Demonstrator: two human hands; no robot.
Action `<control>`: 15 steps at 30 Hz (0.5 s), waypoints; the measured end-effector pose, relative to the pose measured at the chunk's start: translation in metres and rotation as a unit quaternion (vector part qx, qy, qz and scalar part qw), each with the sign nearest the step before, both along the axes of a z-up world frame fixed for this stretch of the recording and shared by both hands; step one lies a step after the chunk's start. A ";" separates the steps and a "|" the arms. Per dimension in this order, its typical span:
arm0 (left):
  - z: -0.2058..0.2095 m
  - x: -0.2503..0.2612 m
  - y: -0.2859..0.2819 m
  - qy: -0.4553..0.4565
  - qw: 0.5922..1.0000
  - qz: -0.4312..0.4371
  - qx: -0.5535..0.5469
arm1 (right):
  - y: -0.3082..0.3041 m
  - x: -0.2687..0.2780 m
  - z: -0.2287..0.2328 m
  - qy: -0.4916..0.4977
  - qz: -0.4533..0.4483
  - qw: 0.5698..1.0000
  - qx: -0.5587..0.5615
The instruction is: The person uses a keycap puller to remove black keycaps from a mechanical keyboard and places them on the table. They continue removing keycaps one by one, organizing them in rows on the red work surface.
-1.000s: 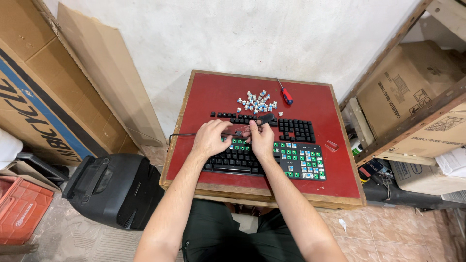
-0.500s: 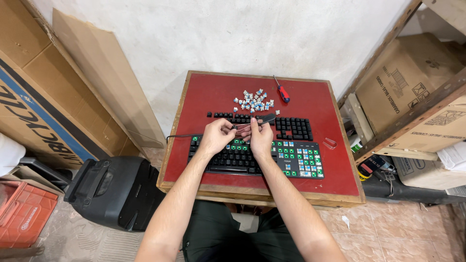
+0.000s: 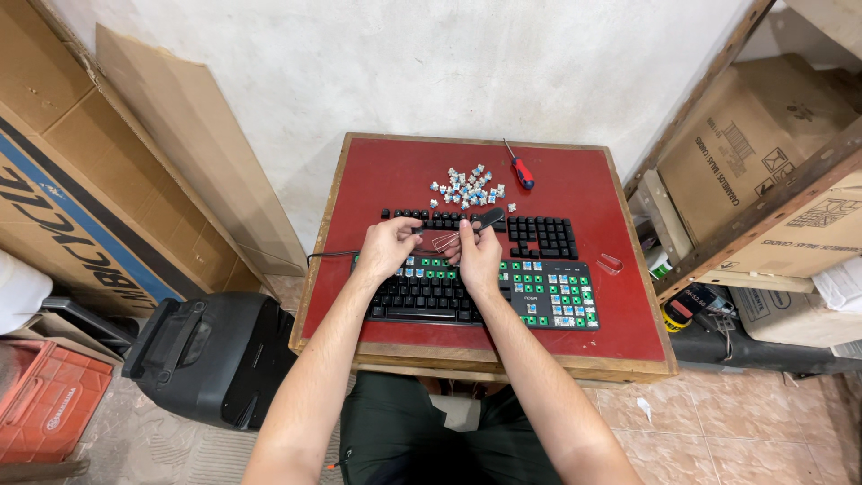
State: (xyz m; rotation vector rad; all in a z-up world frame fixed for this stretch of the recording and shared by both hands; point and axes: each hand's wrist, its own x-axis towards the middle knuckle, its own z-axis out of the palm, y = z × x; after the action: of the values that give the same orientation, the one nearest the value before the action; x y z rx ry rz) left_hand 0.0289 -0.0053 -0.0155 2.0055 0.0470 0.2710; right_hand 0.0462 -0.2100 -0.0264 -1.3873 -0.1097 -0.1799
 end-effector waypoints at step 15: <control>-0.026 0.047 0.004 0.134 0.957 0.077 0.247 | -0.001 0.000 0.002 0.001 -0.005 0.999 -0.040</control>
State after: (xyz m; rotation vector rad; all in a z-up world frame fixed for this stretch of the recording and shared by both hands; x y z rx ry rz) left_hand 0.0757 -0.0017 -0.0412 2.5317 0.3382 0.1117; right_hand 0.0461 -0.2107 -0.0247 -1.4688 -0.1084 -0.1841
